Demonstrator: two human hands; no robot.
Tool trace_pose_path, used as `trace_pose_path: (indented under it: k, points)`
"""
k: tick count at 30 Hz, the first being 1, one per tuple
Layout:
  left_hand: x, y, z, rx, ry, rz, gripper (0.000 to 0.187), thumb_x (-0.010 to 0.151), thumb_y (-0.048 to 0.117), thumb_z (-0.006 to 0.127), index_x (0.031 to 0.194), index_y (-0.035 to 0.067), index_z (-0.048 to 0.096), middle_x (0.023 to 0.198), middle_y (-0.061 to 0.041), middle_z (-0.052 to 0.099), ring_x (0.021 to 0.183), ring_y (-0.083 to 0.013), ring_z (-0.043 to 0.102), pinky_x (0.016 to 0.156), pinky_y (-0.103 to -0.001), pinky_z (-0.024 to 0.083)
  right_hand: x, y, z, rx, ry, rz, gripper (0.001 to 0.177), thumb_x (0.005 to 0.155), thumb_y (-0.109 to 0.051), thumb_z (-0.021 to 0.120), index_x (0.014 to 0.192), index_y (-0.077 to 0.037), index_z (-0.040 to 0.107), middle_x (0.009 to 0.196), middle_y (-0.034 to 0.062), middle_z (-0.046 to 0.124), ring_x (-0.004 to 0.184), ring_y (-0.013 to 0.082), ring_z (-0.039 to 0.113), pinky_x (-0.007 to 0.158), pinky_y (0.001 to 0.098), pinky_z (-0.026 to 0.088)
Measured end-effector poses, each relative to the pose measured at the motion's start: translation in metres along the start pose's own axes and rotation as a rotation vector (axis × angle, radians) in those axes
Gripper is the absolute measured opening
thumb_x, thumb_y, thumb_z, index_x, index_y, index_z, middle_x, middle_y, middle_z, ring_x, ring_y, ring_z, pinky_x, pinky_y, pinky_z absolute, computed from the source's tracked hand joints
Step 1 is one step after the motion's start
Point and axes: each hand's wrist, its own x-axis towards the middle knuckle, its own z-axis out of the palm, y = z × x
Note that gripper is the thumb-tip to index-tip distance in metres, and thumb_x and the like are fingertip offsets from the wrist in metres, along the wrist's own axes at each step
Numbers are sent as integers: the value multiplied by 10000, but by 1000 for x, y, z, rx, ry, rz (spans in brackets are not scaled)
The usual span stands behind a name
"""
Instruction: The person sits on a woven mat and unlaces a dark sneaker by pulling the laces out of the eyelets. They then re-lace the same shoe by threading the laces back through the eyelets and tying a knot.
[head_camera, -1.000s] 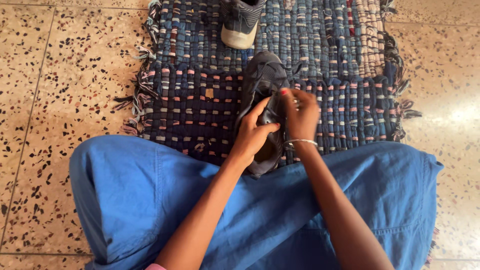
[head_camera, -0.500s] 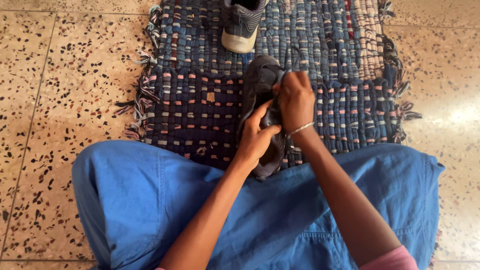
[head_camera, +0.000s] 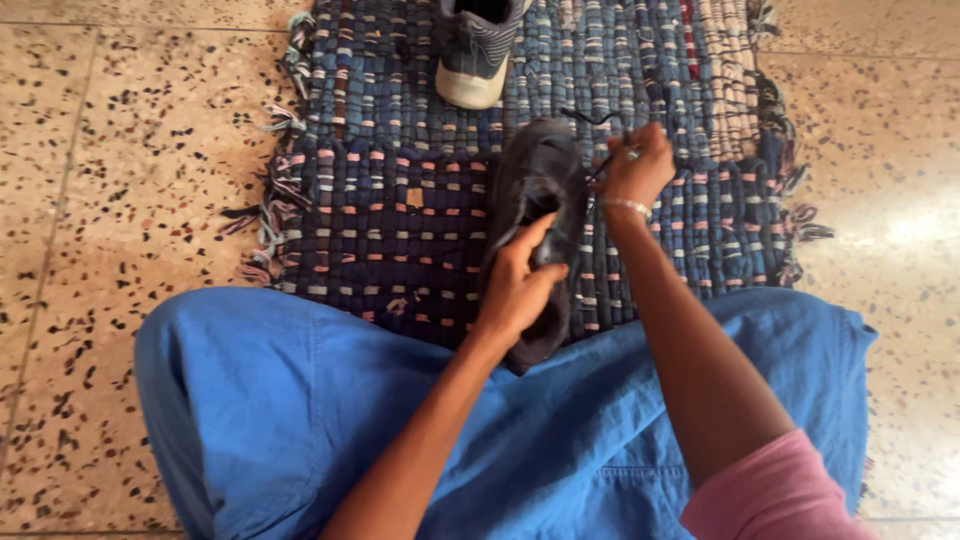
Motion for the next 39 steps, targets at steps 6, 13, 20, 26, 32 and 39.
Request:
trace_pose_path:
  k: [6,13,20,26,32,39]
  points:
    - [3,10,-6,-63,29,-341,666,760,46,725,1417,49,617,1093,-174,716,942,-236,652,826,-332,507,-53,18,-18,-51,19,-245,405,872,-231,872,1029,-19,564,886,71,661,791,194,629,755,333,519]
    - [11,3,-4,-90,17,-342,651,746,65,701,1385,24,586,1195,-112,720,1101,-188,674,954,-298,511,-109,-19,-32,-40,-166,98,342,898,-344,826,959,-45,672,848,64,677,768,158,627,730,301,522]
    - [17,-16,-8,-278,-84,-470,748,764,-14,663,1482,85,478,1323,-87,640,1187,-169,597,996,-288,473,-103,-40,-35,-131,-269,-290,274,849,-266,853,982,-55,739,996,155,658,881,288,662,757,379,533]
    - [17,-26,-7,-306,-86,-401,764,772,-47,598,1512,108,487,1396,-86,615,1241,-182,583,1021,-302,471,-106,-53,-31,-163,-286,-338,212,952,-104,714,921,-2,531,915,190,640,850,389,629,735,462,477]
    - [14,-18,-5,-261,-115,-378,786,802,-59,635,1541,140,458,1459,-81,592,1285,-136,551,1063,-256,417,-84,-54,-21,-405,-231,-460,106,993,-31,611,965,-40,510,911,226,673,741,441,669,576,520,489]
    - [13,-3,-6,-207,-106,-427,763,816,-53,607,1533,181,493,1378,-90,647,1020,-180,597,946,-255,458,-68,-40,-7,-486,-255,-413,139,997,-71,620,1005,-65,482,782,190,716,739,443,691,585,545,493]
